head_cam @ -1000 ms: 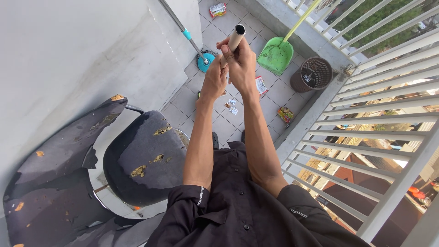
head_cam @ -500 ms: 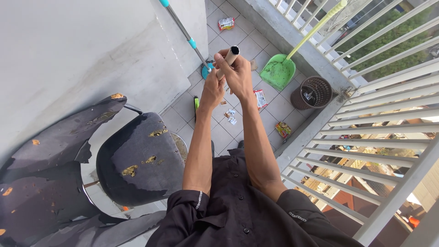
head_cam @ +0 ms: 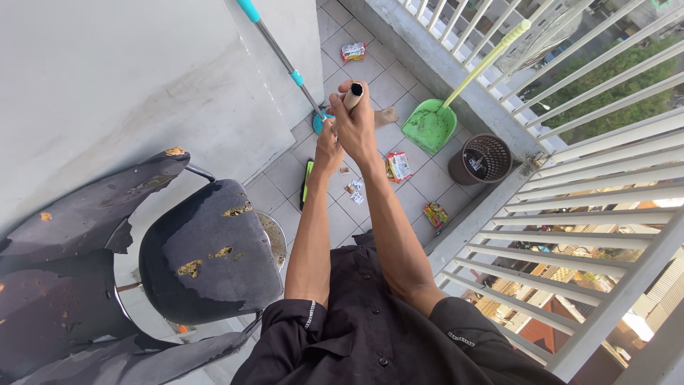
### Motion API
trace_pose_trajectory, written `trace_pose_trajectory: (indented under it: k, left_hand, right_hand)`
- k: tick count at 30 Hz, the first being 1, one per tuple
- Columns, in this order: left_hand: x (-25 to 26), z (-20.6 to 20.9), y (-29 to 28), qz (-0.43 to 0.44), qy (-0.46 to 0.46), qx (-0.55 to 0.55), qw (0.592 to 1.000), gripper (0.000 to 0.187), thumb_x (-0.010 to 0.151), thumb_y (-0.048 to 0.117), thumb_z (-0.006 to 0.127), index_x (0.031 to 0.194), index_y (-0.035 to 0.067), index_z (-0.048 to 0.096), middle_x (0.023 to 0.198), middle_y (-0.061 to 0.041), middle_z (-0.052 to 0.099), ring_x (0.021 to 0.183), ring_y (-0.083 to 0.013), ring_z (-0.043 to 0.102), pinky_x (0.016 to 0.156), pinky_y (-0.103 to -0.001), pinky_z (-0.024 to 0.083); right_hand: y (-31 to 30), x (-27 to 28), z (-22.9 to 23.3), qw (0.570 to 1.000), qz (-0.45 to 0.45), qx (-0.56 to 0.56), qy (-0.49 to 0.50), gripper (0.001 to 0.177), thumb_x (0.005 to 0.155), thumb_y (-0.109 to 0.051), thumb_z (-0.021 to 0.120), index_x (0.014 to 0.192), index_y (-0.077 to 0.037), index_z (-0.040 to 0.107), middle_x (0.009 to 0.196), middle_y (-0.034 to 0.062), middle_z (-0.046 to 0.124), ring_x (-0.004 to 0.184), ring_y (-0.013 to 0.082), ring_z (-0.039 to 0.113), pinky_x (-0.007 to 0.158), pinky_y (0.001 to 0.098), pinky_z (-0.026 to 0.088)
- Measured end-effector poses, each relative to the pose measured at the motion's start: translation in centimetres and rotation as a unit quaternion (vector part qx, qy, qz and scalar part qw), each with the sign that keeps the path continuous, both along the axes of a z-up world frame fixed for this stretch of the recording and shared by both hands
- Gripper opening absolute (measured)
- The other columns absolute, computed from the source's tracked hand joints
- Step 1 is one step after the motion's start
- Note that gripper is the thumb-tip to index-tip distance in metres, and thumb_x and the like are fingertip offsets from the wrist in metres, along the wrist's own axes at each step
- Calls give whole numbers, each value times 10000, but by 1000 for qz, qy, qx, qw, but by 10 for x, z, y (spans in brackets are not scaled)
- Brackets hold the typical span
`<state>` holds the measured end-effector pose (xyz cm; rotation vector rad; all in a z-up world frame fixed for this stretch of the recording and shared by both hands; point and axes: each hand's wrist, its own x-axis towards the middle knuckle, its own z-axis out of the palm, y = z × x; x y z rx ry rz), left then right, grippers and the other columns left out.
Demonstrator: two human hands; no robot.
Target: Attempting to attach a long handle to a mop or cleaning tool head.
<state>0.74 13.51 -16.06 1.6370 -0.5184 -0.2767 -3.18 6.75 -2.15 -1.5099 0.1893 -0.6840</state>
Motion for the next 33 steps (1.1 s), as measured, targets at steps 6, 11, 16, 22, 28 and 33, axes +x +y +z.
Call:
trace_pose_trajectory:
  k: [6,11,16,22,28,33]
  left_hand:
    - [-6,-25,-21,19,-27,-6,999,240,1070,234,550,1113,5,489,1093,-185,607,1031,-294,622,896,-437,499]
    - [-32,45,-31,3,175,14,985,209,1044,226,471,1102,29,433,982,-150,547,793,-326,614,711,-482,508]
    - [-32,-25,-59,21,-14,-7,1000,203,1091,221,490,1085,22,447,1018,-166,540,923,-274,584,826,-434,490]
    - [-47,-17,-78,20,-39,-9,999,188,1093,206,493,1068,28,436,1043,-162,529,961,-275,571,865,-432,476]
    - [-58,-14,-97,-9,19,-8,1000,134,1074,145,484,1070,30,416,1059,-167,523,989,-289,578,891,-434,486]
    - [-69,-7,-112,-26,-14,-37,999,115,1039,82,476,1110,25,406,1105,-178,543,1037,-308,587,937,-453,475]
  right_hand:
    - [-19,1,-25,999,-12,28,-8,230,1079,-183,646,1024,-78,449,846,23,543,742,95,543,624,280,475]
    - [-36,-14,1,997,-33,36,65,309,1054,-303,637,899,-67,512,715,7,555,645,83,550,560,264,465]
    - [-57,-27,4,996,-47,6,73,368,1029,-330,651,810,-57,537,632,13,565,582,82,538,522,263,442]
    - [-81,-39,3,998,-26,-2,57,337,1041,-284,652,826,-56,530,645,12,557,592,82,536,528,272,440]
    - [-96,-52,16,997,-24,-28,72,326,1057,-253,642,826,-48,535,660,6,565,616,77,563,549,264,473]
    - [-108,-61,22,997,-21,-43,69,317,1056,-250,638,840,-42,535,666,10,564,606,79,548,539,273,459]
